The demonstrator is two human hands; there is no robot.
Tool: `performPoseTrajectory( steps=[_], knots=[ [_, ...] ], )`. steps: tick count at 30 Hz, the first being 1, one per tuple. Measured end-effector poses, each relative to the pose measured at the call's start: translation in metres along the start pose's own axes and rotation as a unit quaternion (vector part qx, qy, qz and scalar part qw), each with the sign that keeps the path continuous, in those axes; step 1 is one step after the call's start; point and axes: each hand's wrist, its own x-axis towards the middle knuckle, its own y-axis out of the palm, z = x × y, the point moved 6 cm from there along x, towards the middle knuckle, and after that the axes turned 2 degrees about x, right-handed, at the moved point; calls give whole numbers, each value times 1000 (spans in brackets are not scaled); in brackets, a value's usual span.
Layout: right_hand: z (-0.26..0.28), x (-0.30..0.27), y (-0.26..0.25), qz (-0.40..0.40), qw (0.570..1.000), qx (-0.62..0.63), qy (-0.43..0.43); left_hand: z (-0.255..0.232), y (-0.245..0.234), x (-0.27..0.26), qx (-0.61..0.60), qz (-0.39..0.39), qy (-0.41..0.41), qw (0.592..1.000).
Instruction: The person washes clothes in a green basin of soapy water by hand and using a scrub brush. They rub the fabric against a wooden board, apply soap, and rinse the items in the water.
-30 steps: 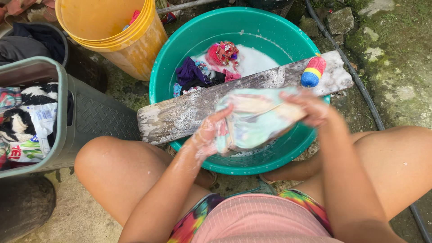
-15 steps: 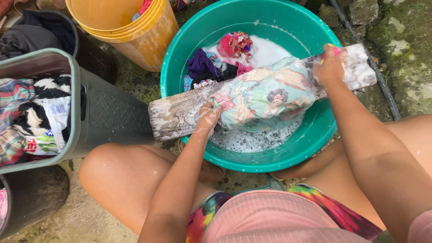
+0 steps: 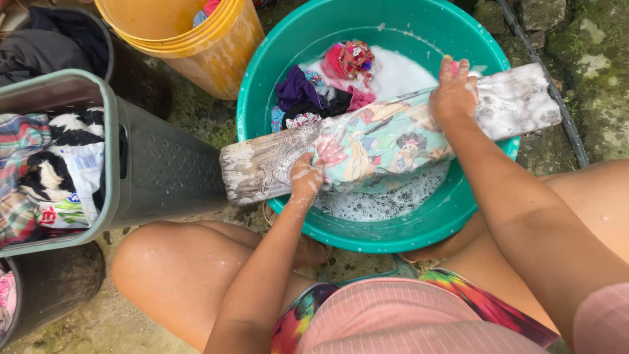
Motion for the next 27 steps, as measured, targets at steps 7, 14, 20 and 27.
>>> performPoseTrajectory(
  steps=[7,14,20,27],
  knots=[
    [216,-153,-28,-162,942,190,-223,2,5,6,49,-14,6,999],
    [-76,-50,-19,-114,886,419,159,20,42,14,-11,-18,84,996],
    [-38,-125,21,212,448,813,304,-67,56,16,-412,207,-4,887],
    [-131,-158,-98,31,513,793,329,-122,36,-75,-398,341,-30,851]
  ],
)
